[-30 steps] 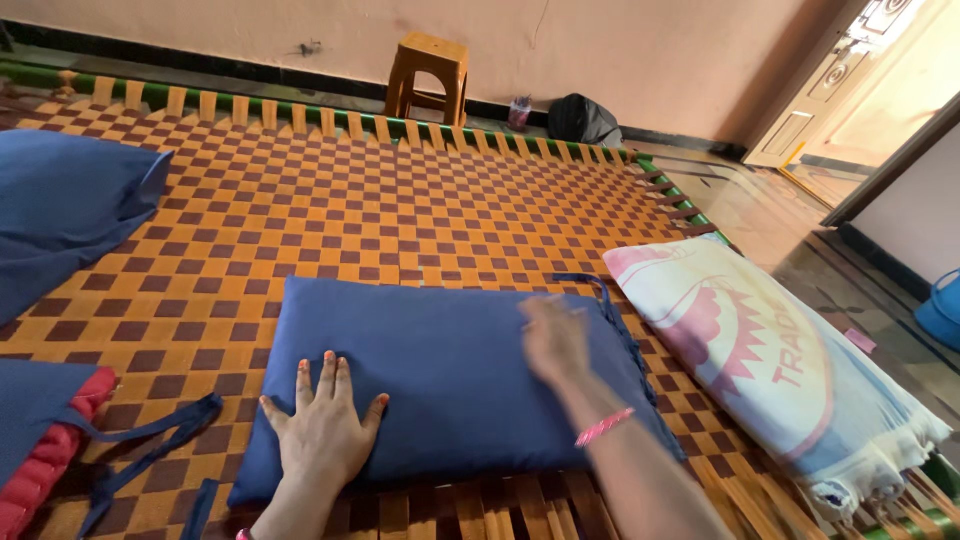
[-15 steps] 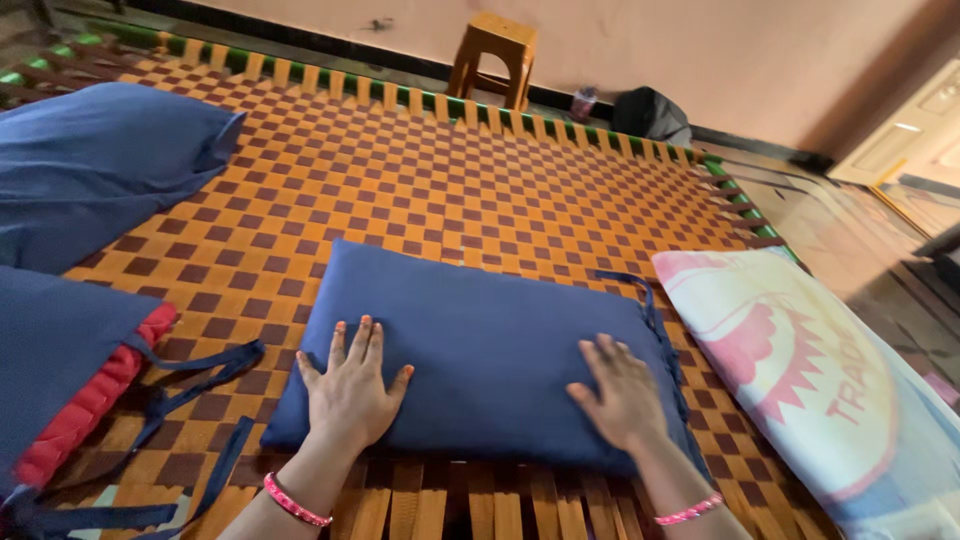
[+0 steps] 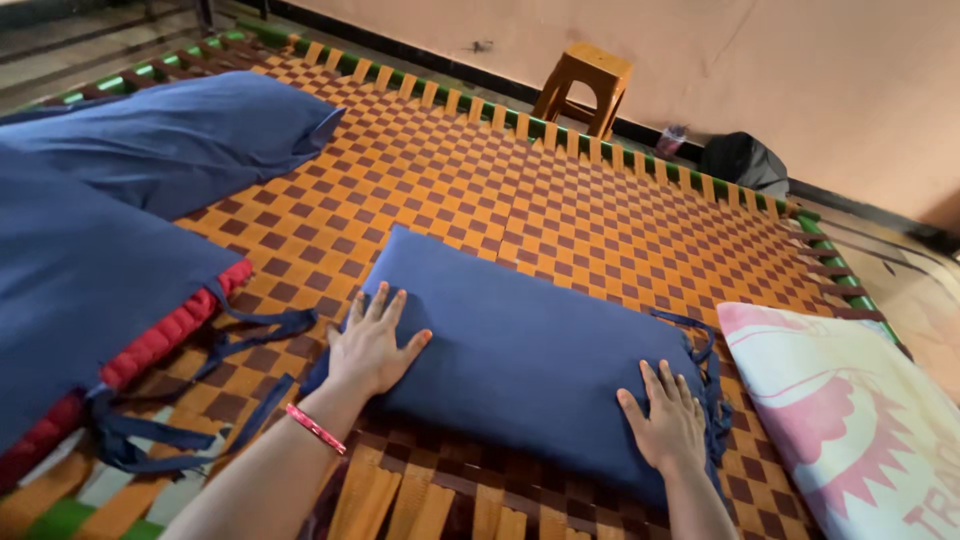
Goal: The person smooths and adjusts a blue pillow on a woven cot, then ties the pillow's corner straps together. The person repeats the smoothing and tying steps on the same pillow and later on a second blue pillow.
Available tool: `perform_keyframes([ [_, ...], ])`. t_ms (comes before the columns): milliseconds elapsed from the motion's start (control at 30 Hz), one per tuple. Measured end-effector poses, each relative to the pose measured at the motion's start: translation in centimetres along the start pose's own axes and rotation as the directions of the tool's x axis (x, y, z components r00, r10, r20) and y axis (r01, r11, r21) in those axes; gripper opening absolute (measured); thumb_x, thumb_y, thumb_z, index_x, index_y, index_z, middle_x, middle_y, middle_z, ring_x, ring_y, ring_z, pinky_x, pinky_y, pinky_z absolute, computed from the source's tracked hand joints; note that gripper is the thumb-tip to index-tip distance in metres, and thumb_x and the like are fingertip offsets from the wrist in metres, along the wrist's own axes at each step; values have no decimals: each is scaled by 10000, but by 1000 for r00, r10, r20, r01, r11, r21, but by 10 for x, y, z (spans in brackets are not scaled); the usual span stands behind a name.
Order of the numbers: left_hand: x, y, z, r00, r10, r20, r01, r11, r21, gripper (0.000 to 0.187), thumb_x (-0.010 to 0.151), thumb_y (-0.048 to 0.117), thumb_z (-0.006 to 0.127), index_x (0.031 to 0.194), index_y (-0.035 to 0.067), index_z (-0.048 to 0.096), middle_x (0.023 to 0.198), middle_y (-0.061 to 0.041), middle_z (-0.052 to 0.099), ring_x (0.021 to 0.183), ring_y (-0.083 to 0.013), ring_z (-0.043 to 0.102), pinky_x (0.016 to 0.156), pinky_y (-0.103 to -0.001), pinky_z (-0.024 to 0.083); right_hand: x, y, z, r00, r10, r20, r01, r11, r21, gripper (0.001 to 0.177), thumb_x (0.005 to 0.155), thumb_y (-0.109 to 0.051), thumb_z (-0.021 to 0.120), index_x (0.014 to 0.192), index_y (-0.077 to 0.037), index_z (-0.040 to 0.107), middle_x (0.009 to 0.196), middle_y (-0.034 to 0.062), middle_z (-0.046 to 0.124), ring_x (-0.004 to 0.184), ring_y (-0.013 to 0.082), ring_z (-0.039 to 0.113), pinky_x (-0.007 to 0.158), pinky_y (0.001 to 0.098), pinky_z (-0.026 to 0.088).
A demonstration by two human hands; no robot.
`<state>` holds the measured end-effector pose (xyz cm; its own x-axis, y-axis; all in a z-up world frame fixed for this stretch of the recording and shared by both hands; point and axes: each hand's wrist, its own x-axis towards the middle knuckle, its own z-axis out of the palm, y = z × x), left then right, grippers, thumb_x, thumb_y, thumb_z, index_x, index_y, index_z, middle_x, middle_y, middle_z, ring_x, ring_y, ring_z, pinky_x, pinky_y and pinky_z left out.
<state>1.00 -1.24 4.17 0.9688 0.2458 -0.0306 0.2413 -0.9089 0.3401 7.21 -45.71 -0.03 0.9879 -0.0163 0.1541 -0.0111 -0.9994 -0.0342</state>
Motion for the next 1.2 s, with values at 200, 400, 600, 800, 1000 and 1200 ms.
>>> perform_keyframes([
  [200,47,27,19,986,130,-101,-114,981,154,836,961,637,475,1592,127,273,1718,-37,129,1581,-307,53,1177,-693,31,-1,5,2,1000,-15,-24,15,1000,11,770,907,-720,407,1571,-335,344,1681,3,245,1545,253,211,1224,484,197],
  [400,98,65,-17,985,0,171,-9,999,47,881,957,713,438,1625,178,232,1718,21,139,1593,-309,44,1208,-730,82,-5,12,8,993,-56,-100,58,998,16,755,902,-690,444,1548,-302,398,1660,41,292,1533,280,237,1211,498,206],
  [600,154,35,-17,962,-164,219,195,973,-125,902,921,727,486,1601,156,327,1694,-19,263,1550,-336,207,1180,-668,278,-10,13,7,984,-82,-156,90,995,41,736,893,-667,458,1522,-284,448,1642,54,340,1522,295,267,1202,507,215],
  [800,162,7,-12,932,-334,140,336,942,14,677,1089,613,301,1443,115,591,1603,-104,443,1578,-322,207,1238,-689,34,-13,4,-3,986,-97,-138,105,993,56,732,911,-651,453,1534,-267,429,1647,59,321,1530,290,240,1210,500,191],
  [1000,160,32,-6,952,-29,-306,142,924,356,435,1029,309,465,1377,114,638,1596,-119,428,1548,-323,227,1187,-724,54,-12,-1,-7,993,-62,-97,70,994,78,726,918,-643,451,1544,-277,409,1667,34,289,1543,267,215,1222,479,173],
  [1200,78,121,9,949,296,109,-307,947,93,751,947,686,447,1538,224,407,1672,-66,227,1566,-326,79,1169,-748,17,-9,6,-3,991,-81,-102,88,994,60,719,929,-639,459,1548,-278,401,1663,37,285,1536,271,218,1212,478,183],
])
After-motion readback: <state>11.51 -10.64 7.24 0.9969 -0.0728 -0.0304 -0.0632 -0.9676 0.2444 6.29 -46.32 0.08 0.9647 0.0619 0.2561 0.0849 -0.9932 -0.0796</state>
